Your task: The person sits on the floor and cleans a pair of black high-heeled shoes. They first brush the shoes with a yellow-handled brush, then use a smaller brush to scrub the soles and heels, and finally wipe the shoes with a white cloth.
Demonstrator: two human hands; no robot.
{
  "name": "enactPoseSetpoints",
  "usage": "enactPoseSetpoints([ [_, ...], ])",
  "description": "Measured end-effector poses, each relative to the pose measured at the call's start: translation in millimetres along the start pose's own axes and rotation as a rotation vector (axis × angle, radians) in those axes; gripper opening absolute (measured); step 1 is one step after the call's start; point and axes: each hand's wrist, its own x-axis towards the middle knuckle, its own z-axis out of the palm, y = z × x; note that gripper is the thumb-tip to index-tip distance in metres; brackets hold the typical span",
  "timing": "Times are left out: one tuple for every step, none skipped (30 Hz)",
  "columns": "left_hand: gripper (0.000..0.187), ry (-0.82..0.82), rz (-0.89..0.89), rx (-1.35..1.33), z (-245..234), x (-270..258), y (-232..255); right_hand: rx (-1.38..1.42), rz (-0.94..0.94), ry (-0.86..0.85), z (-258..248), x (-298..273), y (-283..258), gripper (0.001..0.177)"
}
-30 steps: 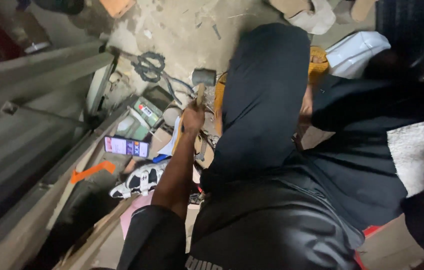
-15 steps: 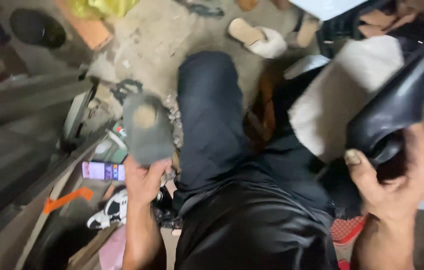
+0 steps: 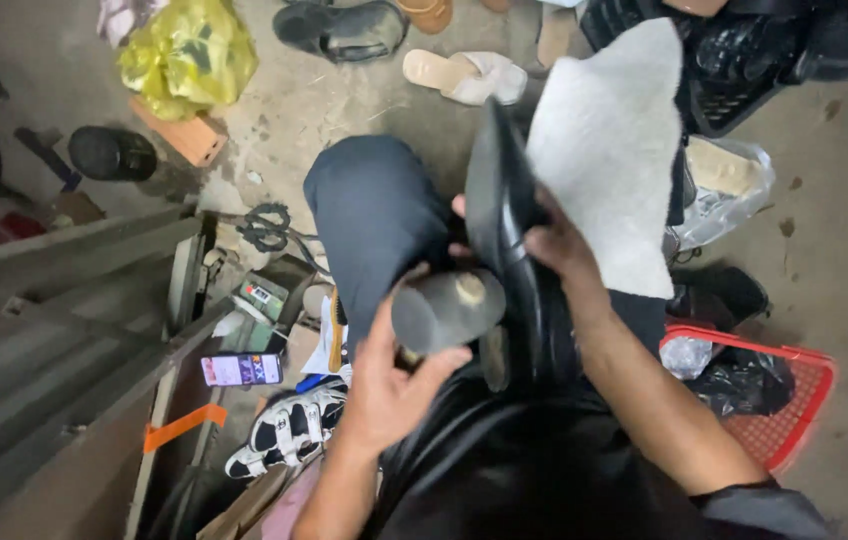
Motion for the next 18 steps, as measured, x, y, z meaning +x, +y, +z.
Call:
enactPoseSetpoints([
  [0.082, -0.060, -0.063, 0.024, 6, 0, 2, -0.025, 0.043, -0.048, -16, 1, 3, 0.075],
  [0.082, -0.074, -0.074, 0.027, 10, -6, -7, -0.017, 0.039, -0.032, -10, -1, 2, 0.075],
  [0.082, -0.035, -0.071, 0.083, 13, -10, -14, -0.115, 0.003, -0.011, -2, -1, 1, 0.076],
  [0.081, 0.009, -0.065, 0.143, 13, -15, -22, -0.212, -0.031, 0.005, 7, 1, 1, 0.077],
  [0.081, -0.001, -0.072, 0.150, 14, -10, -27, -0.201, -0.034, 0.015, 1, 1, 3, 0.077],
  [0.078, 0.006, -0.118, 0.098, 16, -3, -32, -0.265, -0.059, -0.007, -4, 4, 3, 0.063],
  [0.075, 0.012, -0.164, 0.047, 16, 4, -36, -0.329, -0.084, -0.028, -9, 6, 4, 0.050],
  [0.075, 0.016, -0.166, 0.056, 16, 25, -34, -0.320, -0.082, -0.031, 0, 15, -4, 0.050],
  [0.069, 0.096, -0.076, 0.074, 15, 46, -33, -0.517, -0.047, 0.087, 8, 24, -11, 0.065],
  [0.062, 0.166, 0.009, 0.092, 16, 64, -31, -0.709, -0.007, 0.217, 16, 29, -18, 0.080],
  [0.062, 0.160, 0.000, 0.101, 13, 78, -29, -0.698, -0.003, 0.224, 6, 28, -8, 0.080],
  [0.057, 0.153, 0.096, 0.077, 10, 97, -27, -0.675, 0.006, 0.204, -3, 30, 0, 0.075],
  [0.052, 0.146, 0.192, 0.052, 7, 117, -24, -0.653, 0.015, 0.184, -12, 34, 9, 0.071],
  [0.052, 0.145, 0.191, 0.056, 11, 98, -23, -0.648, 0.015, 0.184, -9, 32, -1, 0.071],
  [0.058, 0.139, 0.119, 0.080, 14, 80, -23, -0.676, 0.030, 0.175, -6, 32, -10, 0.070],
  [0.063, 0.133, 0.056, 0.103, 15, 65, -23, -0.707, 0.038, 0.162, -2, 35, -18, 0.068],
  [0.063, 0.131, 0.063, 0.107, 11, 69, -31, -0.704, 0.030, 0.159, 5, 45, -20, 0.068],
  [0.067, 0.125, 0.067, 0.133, 11, 64, -39, -0.729, 0.070, 0.206, 11, 45, -22, 0.070],
])
